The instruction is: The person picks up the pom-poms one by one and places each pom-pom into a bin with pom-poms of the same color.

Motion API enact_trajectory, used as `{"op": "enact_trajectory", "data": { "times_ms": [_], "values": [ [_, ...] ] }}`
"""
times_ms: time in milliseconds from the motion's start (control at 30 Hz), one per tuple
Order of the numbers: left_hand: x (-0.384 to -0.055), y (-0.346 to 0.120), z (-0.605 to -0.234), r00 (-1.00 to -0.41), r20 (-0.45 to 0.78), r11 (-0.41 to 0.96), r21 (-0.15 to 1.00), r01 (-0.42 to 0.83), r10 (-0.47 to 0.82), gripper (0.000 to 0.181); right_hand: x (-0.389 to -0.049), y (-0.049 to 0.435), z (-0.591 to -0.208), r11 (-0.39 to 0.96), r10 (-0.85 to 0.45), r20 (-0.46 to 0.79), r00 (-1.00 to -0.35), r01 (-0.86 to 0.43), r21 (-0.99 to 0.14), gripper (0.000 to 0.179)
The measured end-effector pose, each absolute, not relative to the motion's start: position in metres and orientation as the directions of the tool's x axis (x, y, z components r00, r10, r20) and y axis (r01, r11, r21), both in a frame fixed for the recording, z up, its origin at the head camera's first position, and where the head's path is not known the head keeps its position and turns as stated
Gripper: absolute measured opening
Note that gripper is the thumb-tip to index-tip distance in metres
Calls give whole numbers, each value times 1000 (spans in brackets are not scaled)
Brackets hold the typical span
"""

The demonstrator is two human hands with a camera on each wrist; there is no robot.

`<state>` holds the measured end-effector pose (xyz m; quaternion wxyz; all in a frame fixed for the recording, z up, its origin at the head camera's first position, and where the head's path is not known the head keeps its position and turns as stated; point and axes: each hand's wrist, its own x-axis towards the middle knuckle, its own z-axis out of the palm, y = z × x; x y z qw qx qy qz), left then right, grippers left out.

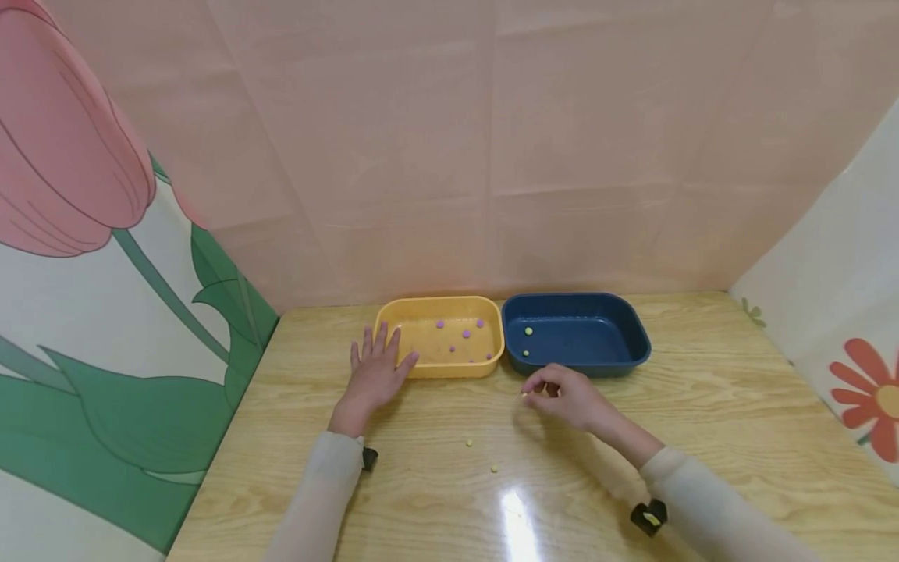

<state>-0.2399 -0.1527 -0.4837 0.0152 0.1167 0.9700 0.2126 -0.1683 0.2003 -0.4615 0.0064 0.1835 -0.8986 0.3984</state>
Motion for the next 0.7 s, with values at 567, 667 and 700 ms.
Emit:
{"op": "enact_trajectory", "data": {
  "times_ms": [567,667,700],
  "values": [
    [-240,-153,-484,-972,16,879,424,217,233,77,-185,220,-443,641,-217,74,-973,-199,-741,14],
    [-241,-153,-485,-973,16,878,427,216,232,77,-189,224,-442,644,-192,54,-980,-167,-747,18],
    [-241,-153,-485,-973,14,880,424,214,230,77,-191,226,-441,641,-184,46,-982,-155,-751,20]
  ]
}}
